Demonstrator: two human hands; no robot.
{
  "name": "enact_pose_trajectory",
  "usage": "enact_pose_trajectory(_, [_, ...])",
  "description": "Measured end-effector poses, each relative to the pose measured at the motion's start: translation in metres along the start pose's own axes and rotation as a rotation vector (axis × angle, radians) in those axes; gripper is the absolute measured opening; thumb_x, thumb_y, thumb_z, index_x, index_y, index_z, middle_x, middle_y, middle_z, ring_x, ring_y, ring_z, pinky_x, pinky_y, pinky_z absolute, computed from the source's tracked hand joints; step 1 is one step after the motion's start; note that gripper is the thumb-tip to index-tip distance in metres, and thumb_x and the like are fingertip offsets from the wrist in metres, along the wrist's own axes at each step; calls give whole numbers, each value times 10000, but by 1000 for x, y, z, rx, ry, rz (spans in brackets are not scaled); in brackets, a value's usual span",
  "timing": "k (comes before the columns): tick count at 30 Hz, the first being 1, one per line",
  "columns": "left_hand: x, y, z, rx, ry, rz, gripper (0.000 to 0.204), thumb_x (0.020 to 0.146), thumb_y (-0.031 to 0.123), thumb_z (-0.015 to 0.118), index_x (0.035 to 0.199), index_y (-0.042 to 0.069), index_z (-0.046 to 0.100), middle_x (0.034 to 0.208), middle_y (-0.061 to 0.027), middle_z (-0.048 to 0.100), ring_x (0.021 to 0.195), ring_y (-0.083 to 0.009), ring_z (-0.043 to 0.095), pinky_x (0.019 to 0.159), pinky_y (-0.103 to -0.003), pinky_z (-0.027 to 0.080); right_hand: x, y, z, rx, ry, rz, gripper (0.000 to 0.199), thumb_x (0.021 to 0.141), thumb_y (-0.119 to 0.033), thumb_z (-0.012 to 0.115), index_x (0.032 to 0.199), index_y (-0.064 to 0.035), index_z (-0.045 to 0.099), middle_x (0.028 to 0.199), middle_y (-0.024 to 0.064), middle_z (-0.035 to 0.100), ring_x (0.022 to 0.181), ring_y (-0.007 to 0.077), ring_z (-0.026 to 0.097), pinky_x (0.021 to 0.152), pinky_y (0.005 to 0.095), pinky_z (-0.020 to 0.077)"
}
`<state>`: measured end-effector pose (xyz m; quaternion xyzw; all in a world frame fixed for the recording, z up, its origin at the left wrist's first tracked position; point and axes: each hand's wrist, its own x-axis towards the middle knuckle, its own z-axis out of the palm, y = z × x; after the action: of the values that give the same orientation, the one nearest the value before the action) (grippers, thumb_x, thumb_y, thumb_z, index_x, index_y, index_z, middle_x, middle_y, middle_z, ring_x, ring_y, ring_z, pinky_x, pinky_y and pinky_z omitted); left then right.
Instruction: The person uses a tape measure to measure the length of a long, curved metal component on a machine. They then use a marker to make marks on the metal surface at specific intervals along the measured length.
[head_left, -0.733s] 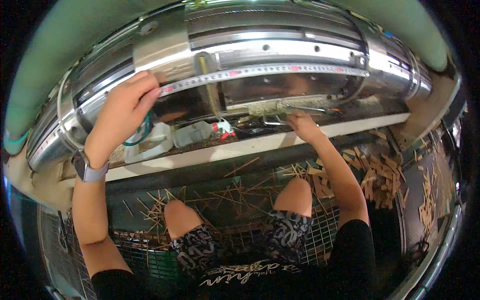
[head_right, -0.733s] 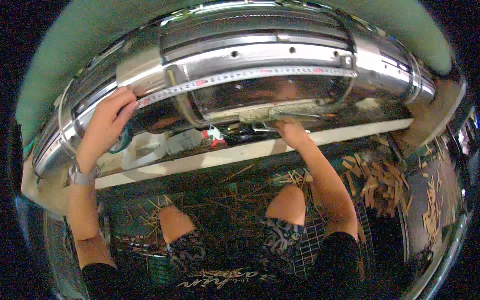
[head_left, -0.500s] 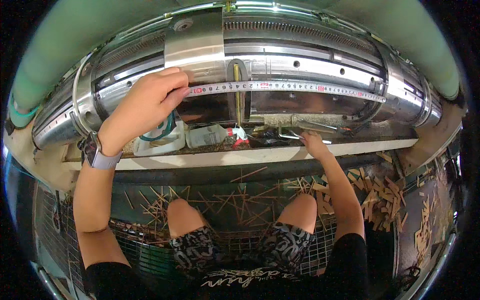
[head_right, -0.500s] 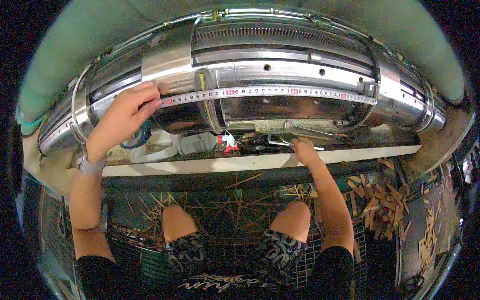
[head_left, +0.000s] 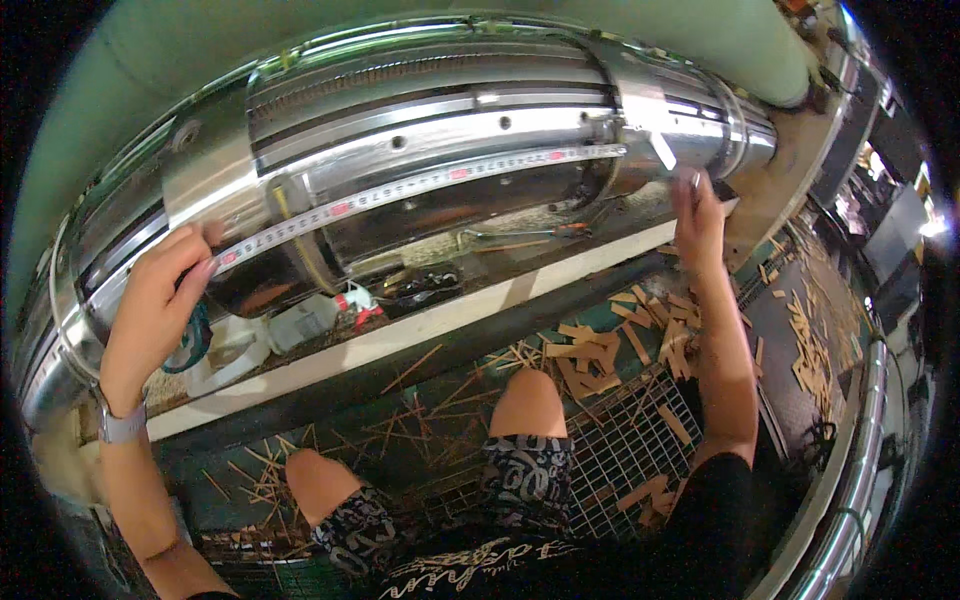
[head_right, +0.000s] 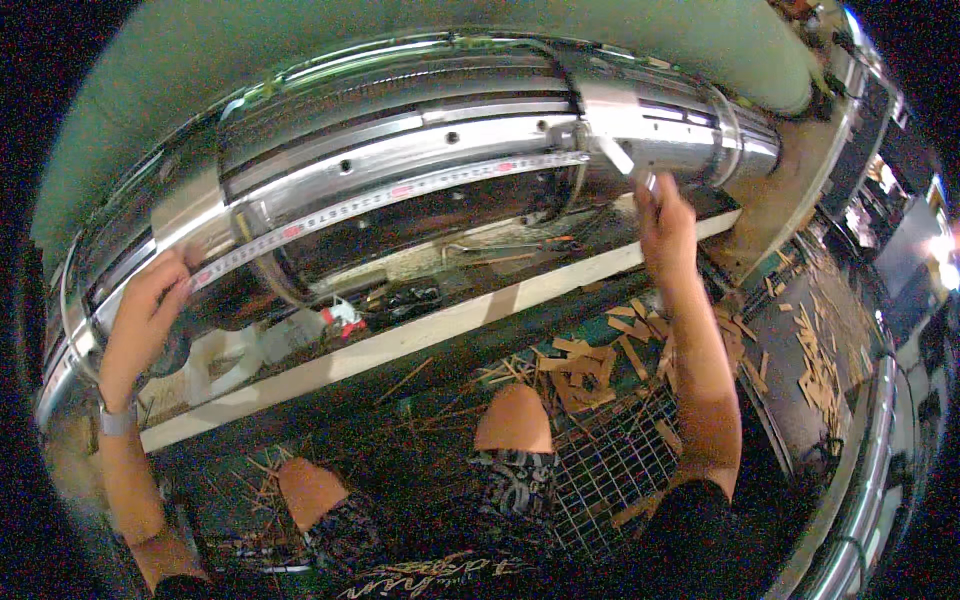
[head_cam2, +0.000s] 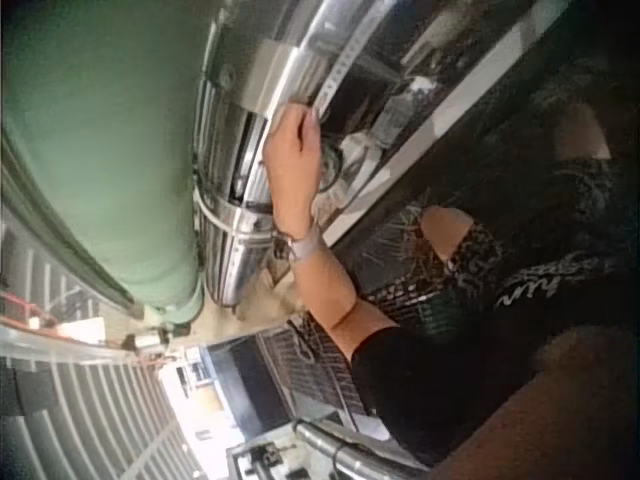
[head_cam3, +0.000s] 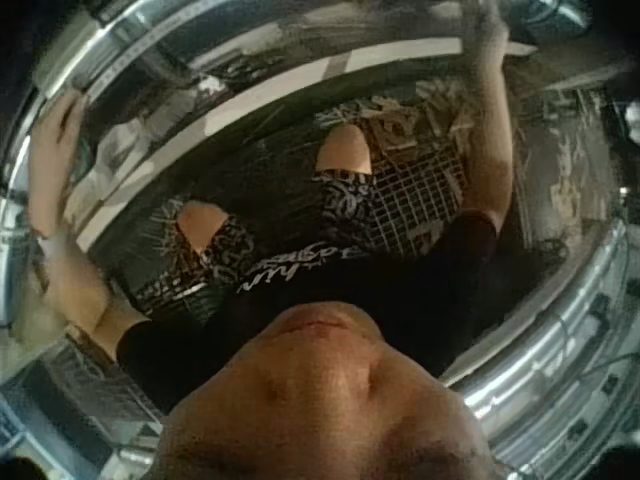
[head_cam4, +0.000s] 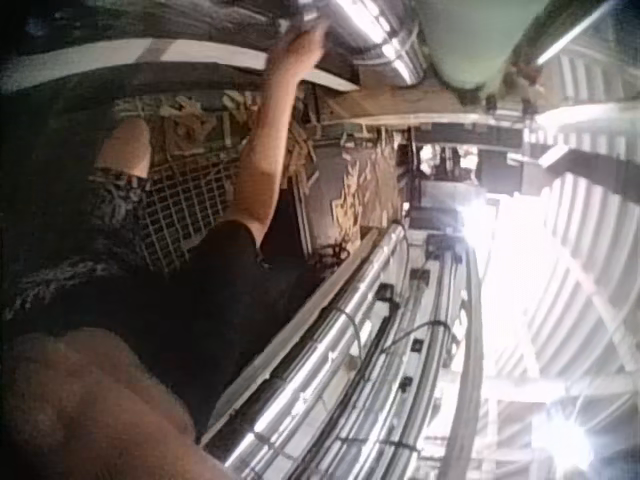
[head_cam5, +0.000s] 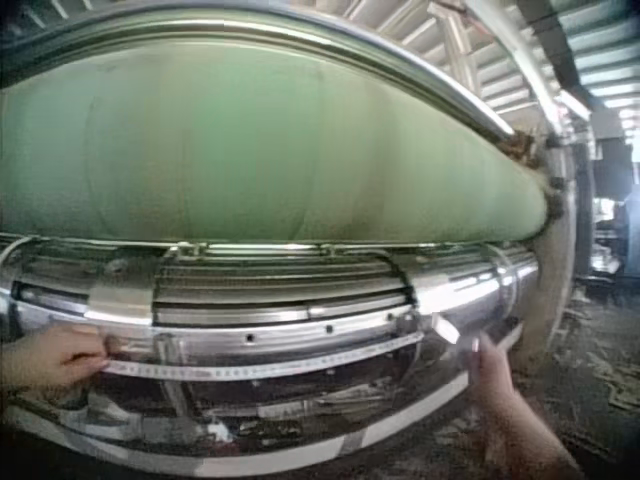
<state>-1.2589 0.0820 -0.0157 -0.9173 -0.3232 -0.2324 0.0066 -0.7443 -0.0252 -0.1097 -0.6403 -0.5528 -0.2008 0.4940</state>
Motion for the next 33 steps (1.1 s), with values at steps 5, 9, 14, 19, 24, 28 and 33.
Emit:
enact_pose_trajectory(5, [0, 2, -2, -8, 51, -24, 140, 827, 60, 502, 771, -33, 413, 751, -149, 422, 682, -303, 428, 633, -320, 374, 85, 22, -33, -243, 57, -36, 286, 913, -328, 459, 932, -46, 502, 662, 221, 557, 658, 437, 533, 558, 450, 400])
enact_pose_trajectory(9, [4, -5, 6, -42, 60, 17, 150, 824, 70, 512, 764, -37, 425, 731, -145, 408, 657, -297, 414, 600, -323, 357, 117, 44, -36, -385, 56, -23, 287, 909, -337, 450, 995, -69, 506, 750, 248, 580, 741, 446, 544, 617, 494, 407])
enact_pose_trajectory(14, [5, 4, 1, -41, 20, -11, 154, 823, 70, 514, 758, -36, 423, 719, -144, 405, 651, -296, 418, 593, -326, 357, 135, 61, -31, -446, 3, -43, 321, 909, -347, 436, 1043, -63, 504, 799, 254, 587, 786, 443, 551, 660, 509, 414])
enact_pose_trajectory(19, [3, 3, 1, -19, 34, 31, 153, 823, 74, 513, 761, -30, 419, 727, -142, 411, 657, -301, 424, 608, -330, 366, 148, 73, -41, -440, -21, -147, 320, 899, -335, 456, 1054, -61, 516, 798, 251, 590, 784, 435, 559, 662, 502, 423])
enact_pose_trajectory(24, [-3, -3, -7, 50, -51, 14, 150, 835, 82, 504, 776, -29, 423, 798, -156, 480, 731, -328, 475, 684, -346, 405, 182, 111, -26, -510, -218, -116, 353, 900, -259, 464, 1192, -64, 489, 921, 213, 599, 852, 354, 574, 747, 424, 416])
enact_pose_trajectory(28, [13, -7, 6, -37, 3, 126, 170, 859, 128, 501, 783, -15, 448, 782, -144, 466, 739, -302, 475, 693, -347, 402, 210, 139, -70, -414, -177, -223, 353, 922, -268, 452, 1159, -10, 490, 971, 200, 586, 901, 267, 552, 837, 326, 401])
enact_pose_trajectory(33, [3, -13, 1, 13, -28, 113, 136, 843, 98, 503, 816, -23, 446, 776, -172, 470, 730, -355, 468, 656, -384, 396, 191, 106, -39, -413, -287, -70, 351, 917, -269, 454, 1183, -43, 496, 958, 176, 618, 893, 296, 592, 793, 371, 442])
